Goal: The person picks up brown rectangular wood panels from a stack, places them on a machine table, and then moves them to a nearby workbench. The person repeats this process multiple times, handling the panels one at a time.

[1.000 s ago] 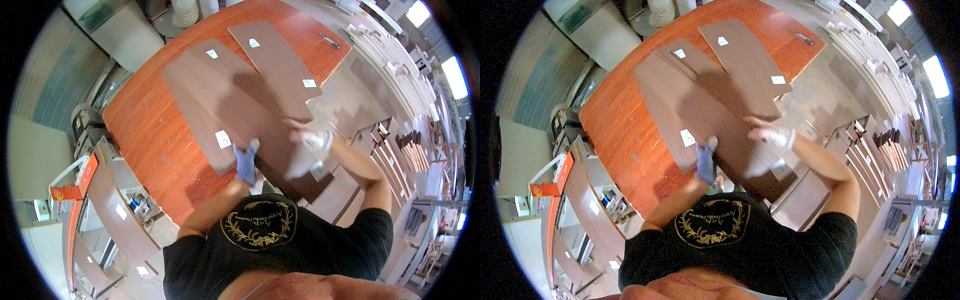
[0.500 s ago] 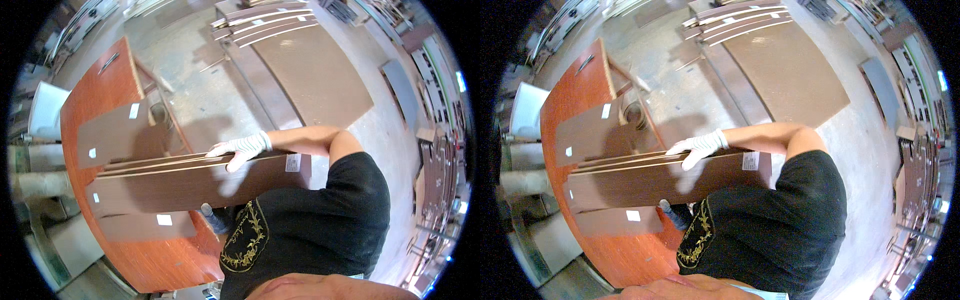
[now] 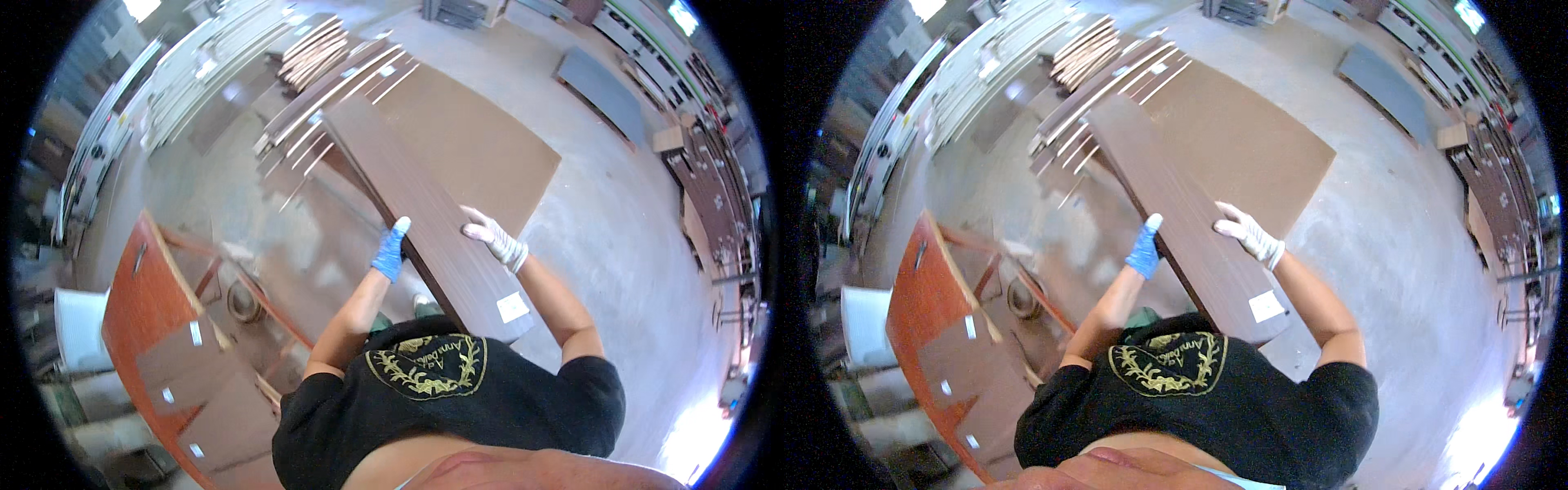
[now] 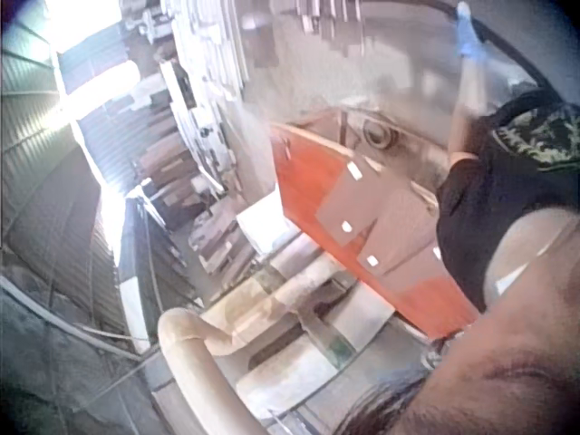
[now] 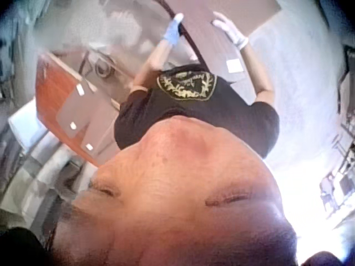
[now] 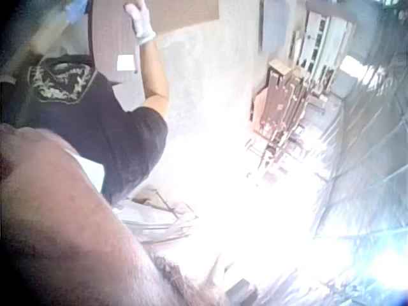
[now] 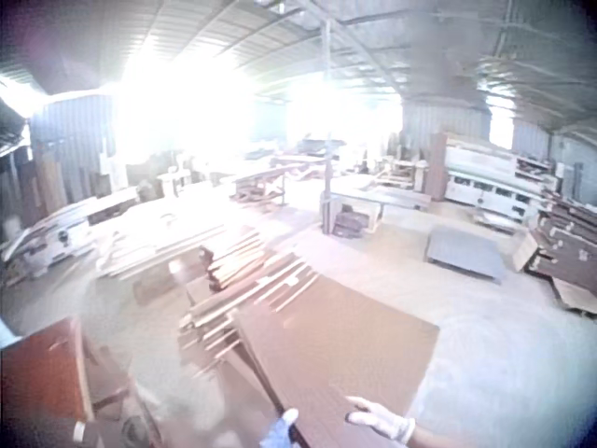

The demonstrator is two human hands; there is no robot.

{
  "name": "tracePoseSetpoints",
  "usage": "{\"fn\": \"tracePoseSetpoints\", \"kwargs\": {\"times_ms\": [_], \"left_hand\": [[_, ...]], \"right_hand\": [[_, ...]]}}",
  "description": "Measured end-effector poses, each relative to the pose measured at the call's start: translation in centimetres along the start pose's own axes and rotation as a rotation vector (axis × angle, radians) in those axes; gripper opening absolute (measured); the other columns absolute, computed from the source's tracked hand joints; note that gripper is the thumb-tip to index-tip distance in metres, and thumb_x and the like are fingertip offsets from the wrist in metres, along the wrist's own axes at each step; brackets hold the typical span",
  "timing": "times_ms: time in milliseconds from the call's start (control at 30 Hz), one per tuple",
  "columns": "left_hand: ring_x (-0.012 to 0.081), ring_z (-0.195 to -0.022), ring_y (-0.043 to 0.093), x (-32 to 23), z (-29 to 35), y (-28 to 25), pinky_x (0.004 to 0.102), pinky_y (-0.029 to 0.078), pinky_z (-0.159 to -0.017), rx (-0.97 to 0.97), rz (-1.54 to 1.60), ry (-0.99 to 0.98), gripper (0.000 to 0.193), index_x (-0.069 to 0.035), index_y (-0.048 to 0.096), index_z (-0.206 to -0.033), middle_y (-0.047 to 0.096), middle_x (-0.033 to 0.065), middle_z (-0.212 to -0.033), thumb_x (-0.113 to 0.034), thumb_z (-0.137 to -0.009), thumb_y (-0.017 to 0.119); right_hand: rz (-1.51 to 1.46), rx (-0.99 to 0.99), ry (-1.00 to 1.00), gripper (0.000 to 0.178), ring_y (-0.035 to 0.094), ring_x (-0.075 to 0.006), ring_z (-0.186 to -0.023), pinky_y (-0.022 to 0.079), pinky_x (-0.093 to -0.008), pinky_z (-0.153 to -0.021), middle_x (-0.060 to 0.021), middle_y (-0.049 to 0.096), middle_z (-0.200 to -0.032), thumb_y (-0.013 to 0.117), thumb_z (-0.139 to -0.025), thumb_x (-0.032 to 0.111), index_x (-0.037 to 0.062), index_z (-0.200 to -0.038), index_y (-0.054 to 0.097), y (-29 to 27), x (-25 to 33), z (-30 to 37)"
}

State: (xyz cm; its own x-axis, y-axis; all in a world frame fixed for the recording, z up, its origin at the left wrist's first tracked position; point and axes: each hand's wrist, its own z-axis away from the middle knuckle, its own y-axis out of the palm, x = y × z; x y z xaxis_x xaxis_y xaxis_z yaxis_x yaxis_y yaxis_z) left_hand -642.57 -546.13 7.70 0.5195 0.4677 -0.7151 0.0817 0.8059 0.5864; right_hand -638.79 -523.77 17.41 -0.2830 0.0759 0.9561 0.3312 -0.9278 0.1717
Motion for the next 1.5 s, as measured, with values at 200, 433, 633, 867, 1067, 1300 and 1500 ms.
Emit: {"fn": "tracePoseSetpoints", "kwargs": {"times_ms": [200,433,633,867,1067,1300,1500], "left_hand": [[0.0242,-0.097,0.059,0.6,-14.6,0.9,0.0425,0.052,-0.077,0.178,-0.018,-0.384,0.054,-0.01,0.049,-0.117,0.059,0.0108,-0.107,-0.04,-0.075,0.066],[0.0261,-0.111,0.049,-11.9,-32.0,-8.6,0.0381,0.038,-0.097,0.295,-0.383,-0.531,0.076,-0.009,0.045,-0.127,0.049,0.0132,-0.126,-0.065,-0.076,0.044],[0.0348,-0.127,0.031,-20.3,-45.4,-10.3,0.0401,0.03,-0.104,0.304,-1.631,0.236,0.1,-0.003,0.009,-0.141,0.023,0.0218,-0.142,-0.047,-0.072,0.066],[0.0331,-0.099,0.056,-27.2,-37.0,-8.2,0.0414,0.051,-0.081,0.293,-1.56,0.189,0.085,0.002,0.03,-0.131,0.044,0.0237,-0.125,-0.048,-0.073,0.066],[0.0352,-0.121,0.037,-18.4,-34.5,-4.0,0.0443,0.031,-0.101,0.923,-1.665,1.318,0.08,0.0,0.032,-0.131,0.038,0.0209,-0.131,-0.039,-0.073,0.07],[0.026,-0.129,0.028,-4.7,-4.1,-0.3,0.037,0.023,-0.106,1.995,-1.173,-0.015,0.074,-0.001,0.027,-0.135,0.031,0.0155,-0.139,-0.018,-0.076,0.068],[0.027,-0.13,0.027,8.5,22.0,0.9,0.0361,0.022,-0.106,2.478,-0.929,-0.275,0.074,-0.002,0.026,-0.136,0.03,0.0165,-0.139,-0.019,-0.078,0.067]], "right_hand": [[-0.329,-0.557,0.15,0.083,0.04,-0.0223,-0.119,0.032,-0.0357,-0.101,-0.0144,0.045,-0.127,0.067,-0.073,0.038,-0.0001,-0.135,0.028,-4.6,-9.6,-5.2],[-0.577,-0.789,-0.105,0.087,0.034,-0.0255,-0.124,0.028,-0.0362,-0.102,-0.0168,0.037,-0.133,0.069,-0.072,0.035,-0.0002,-0.137,0.024,-0.4,-11.4,-27.0],[-0.464,-1.188,0.039,0.075,0.048,-0.0262,-0.11,0.041,-0.038,-0.089,-0.0182,0.049,-0.119,0.065,-0.077,0.03,0.0094,-0.137,0.025,2.4,-3.8,-40.6],[0.044,-0.985,0.136,0.06,0.044,-0.032,-0.116,0.035,-0.0399,-0.098,-0.0164,0.047,-0.126,0.06,-0.077,0.038,0.0069,-0.126,0.045,13.6,-6.6,-30.3],[0.445,-2.308,0.466,0.038,0.058,-0.0326,-0.091,0.047,-0.0391,-0.079,-0.0161,0.061,-0.097,0.061,-0.07,0.029,0.0069,-0.101,0.061,34.5,-9.3,-8.5],[-0.13,-2.942,1.622,0.041,0.052,-0.0285,-0.106,0.041,-0.038,-0.091,-0.0108,0.057,-0.113,0.059,-0.073,0.035,0.0126,-0.107,0.059,63.2,-9.4,-1.3],[-0.579,-3.115,1.47,0.047,0.047,-0.0299,-0.112,0.038,-0.0382,-0.095,-0.0107,0.052,-0.12,0.062,-0.074,0.036,0.0133,-0.114,0.055,73.0,-15.9,1.3]]}}
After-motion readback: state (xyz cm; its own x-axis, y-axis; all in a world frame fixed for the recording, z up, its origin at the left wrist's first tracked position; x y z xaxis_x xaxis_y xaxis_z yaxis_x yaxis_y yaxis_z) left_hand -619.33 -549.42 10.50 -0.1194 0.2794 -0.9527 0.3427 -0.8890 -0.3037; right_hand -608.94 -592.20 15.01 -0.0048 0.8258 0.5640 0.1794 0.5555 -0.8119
